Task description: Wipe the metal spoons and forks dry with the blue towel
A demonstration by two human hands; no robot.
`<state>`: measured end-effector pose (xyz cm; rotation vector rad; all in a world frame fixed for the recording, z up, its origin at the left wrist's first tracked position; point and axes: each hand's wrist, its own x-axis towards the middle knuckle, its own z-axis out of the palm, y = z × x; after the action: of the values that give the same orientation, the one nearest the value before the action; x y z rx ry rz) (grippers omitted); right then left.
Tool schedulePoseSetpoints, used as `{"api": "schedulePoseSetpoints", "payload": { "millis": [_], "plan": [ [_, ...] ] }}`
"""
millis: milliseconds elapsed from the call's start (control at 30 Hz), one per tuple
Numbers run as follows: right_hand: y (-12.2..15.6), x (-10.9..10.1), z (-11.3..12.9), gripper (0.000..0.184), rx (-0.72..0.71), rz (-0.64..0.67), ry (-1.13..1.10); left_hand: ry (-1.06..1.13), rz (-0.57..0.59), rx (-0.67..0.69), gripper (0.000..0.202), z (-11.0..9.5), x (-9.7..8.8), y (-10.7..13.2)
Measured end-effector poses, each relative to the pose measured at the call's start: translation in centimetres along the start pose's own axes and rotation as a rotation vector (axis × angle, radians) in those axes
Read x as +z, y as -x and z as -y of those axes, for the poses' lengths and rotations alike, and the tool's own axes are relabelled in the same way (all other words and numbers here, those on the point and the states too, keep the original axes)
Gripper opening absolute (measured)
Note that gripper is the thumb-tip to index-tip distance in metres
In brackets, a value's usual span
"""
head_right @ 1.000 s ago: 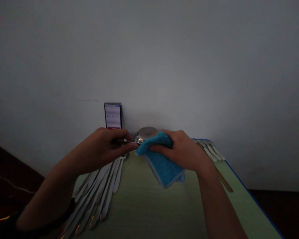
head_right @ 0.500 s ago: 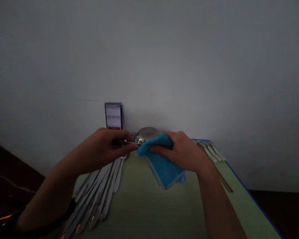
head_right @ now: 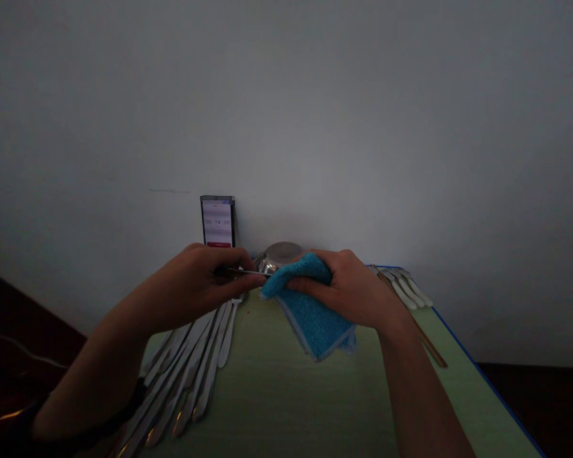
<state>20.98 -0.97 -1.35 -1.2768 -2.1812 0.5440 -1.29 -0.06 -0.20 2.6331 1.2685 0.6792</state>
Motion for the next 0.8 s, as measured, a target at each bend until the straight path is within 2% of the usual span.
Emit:
{"api": "schedulePoseSetpoints", "payload": {
  "millis": [267, 467, 600, 667, 800],
  "plan": [
    [-0.1, 0.0, -0.6, 0.026, -0.046, 0.037, -0.054, 0.071, -0.004, -0.006, 0.029, 0.3, 0.1, -0.1],
    [1.2, 0.0, -0.6, 0.030, -0.114, 0.036, -0.499, 0.352, -0.033, 0.008, 0.022, 0.4, -0.3, 0.7],
    [1.7, 0.1, -0.8, 0.042, -0.132, 0.072, -0.712, 0.400, -0.071, 0.019, 0.019, 0.4, -0.1, 0.7],
    [1.3, 0.2, -1.0, 0.042, -0.129, 0.053, -0.639, 0.391, -0.049, -0.003, 0.022, 0.6, 0.2, 0.4],
    [0.5, 0.3, -1.0, 0.034, -0.063, -0.013, -0.284, 0.317, -0.034, -0.022, 0.025, 0.8, 0.4, 0.1]
  ]
}}
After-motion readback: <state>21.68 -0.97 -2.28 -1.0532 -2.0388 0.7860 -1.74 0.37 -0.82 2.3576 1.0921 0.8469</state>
